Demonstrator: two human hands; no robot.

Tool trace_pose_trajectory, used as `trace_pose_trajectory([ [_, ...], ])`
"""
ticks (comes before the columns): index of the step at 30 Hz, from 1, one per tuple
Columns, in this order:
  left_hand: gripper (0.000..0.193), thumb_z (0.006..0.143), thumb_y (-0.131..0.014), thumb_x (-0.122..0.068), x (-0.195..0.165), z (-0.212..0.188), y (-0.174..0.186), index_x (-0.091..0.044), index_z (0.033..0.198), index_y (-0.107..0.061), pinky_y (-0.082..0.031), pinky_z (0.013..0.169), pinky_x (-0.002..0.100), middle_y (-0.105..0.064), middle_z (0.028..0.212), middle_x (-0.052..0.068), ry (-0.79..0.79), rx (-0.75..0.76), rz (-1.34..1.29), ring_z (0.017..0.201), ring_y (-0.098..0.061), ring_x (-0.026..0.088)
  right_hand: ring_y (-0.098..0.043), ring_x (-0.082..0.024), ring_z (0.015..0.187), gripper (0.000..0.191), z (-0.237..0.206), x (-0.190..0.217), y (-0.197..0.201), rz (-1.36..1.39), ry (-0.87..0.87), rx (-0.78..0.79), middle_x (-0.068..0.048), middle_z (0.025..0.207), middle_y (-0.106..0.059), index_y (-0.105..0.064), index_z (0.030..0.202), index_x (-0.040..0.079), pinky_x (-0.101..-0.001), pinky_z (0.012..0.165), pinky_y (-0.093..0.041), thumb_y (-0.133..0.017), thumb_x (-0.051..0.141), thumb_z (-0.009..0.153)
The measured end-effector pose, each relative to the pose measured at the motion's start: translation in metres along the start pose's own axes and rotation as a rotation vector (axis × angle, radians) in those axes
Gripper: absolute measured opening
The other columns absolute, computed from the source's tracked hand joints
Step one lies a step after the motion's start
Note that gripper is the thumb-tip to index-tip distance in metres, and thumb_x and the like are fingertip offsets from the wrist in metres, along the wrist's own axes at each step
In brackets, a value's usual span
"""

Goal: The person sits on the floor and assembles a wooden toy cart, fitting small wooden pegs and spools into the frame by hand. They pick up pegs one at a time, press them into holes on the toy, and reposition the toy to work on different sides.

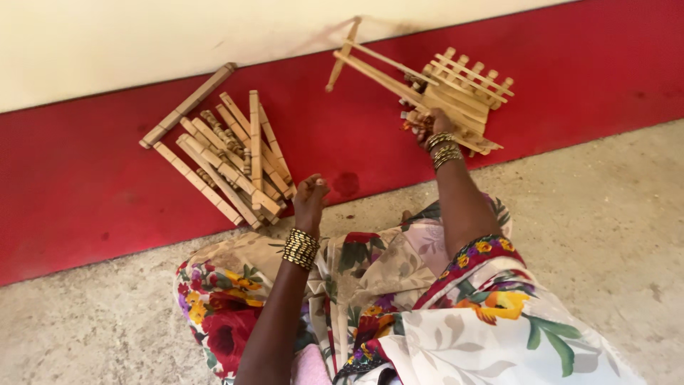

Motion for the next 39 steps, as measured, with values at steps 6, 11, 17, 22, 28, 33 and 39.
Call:
trace_pose_trajectory([
  [6, 0.052, 0.094, -0.062, -0.042, 0.012, 0.021, -0.002, -0.008, 0.132, -0.052, -0.051, 0.096, 0.047, -0.060, 0.126, 0.011, 0.068, -0.185, -0.114, 0.115, -0.060, 0.025, -0.065, -0.010, 0.055, 0.019, -0.037, -0.053, 0.018, -0.202, 0.018, -0.001, -0.003, 0.074, -0.071, -0.064, 0.096, 0.009, -0.0211, 0.037, -0.045, -0.060, 0.028, 0.095],
  [11, 0.082, 0.093, -0.043, -0.076, 0.014, 0.036, 0.046, -0.012, 0.144, -0.047, -0.036, 0.110, 0.056, -0.052, 0.140, 0.013, 0.154, -0.423, -0.612, 0.128, -0.051, 0.029, -0.052, -0.010, 0.051, 0.021, -0.070, -0.109, 0.042, -0.185, -0.117, 0.144, -0.003, 0.076, -0.068, -0.064, 0.093, 0.013, -0.0247, 0.040, -0.043, -0.067, 0.033, 0.094],
  [17, 0.067, 0.094, -0.055, -0.057, -0.036, 0.008, 0.068, -0.003, 0.134, -0.059, -0.059, 0.097, 0.049, -0.067, 0.127, 0.022, -0.184, -0.042, -0.893, 0.114, -0.069, 0.035, -0.044, -0.009, 0.046, 0.022, -0.072, -0.136, 0.058, -0.258, -0.248, 0.215, 0.001, 0.072, -0.065, -0.062, 0.090, 0.015, -0.0247, 0.040, -0.038, -0.065, 0.037, 0.095],
  [22, 0.036, 0.101, -0.060, -0.020, -0.127, -0.039, 0.059, 0.004, 0.126, -0.066, -0.068, 0.089, 0.033, -0.074, 0.119, 0.021, -0.367, -0.029, -0.581, 0.106, -0.076, 0.027, -0.052, -0.008, 0.052, 0.031, -0.086, -0.128, 0.043, -0.074, -0.146, 0.429, 0.000, 0.081, -0.068, -0.059, 0.100, 0.017, -0.0238, 0.041, -0.045, -0.071, 0.044, 0.092],
  [28, 0.031, 0.095, -0.053, 0.005, -0.222, -0.103, 0.054, 0.001, 0.126, -0.056, -0.065, 0.089, 0.034, -0.067, 0.128, 0.021, -0.528, 0.168, -0.440, 0.116, -0.071, 0.025, -0.066, -0.012, 0.070, 0.053, -0.141, -0.139, -0.005, 0.274, -0.234, 0.718, -0.009, 0.099, -0.074, -0.061, 0.117, 0.004, -0.0230, 0.051, -0.054, -0.073, 0.048, 0.089],
  [33, 0.037, 0.089, -0.052, 0.007, -0.251, -0.118, 0.052, 0.000, 0.125, -0.050, -0.065, 0.085, 0.034, -0.067, 0.126, 0.018, -0.484, 0.206, -0.267, 0.109, -0.072, 0.023, -0.070, -0.019, 0.073, 0.053, -0.173, -0.164, -0.031, 0.215, -0.331, 0.701, -0.011, 0.092, -0.072, -0.060, 0.110, 0.002, -0.0300, 0.054, -0.059, -0.065, 0.054, 0.098],
  [39, 0.034, 0.092, -0.056, -0.001, -0.253, -0.107, 0.054, 0.000, 0.123, -0.043, -0.062, 0.076, 0.031, -0.066, 0.114, 0.019, -0.463, -0.015, 0.070, 0.099, -0.073, 0.023, -0.070, -0.020, 0.058, 0.057, -0.201, -0.123, -0.027, -0.178, -0.251, 0.710, -0.005, 0.070, -0.068, -0.065, 0.091, 0.004, -0.0295, 0.048, -0.059, -0.057, 0.060, 0.099],
])
Point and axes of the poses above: each hand's wrist, its own z-axis towards the middle knuckle, its own y-axis out of the back of the hand, x = y × z, the point moved 3 cm from there along z, towards the middle knuckle
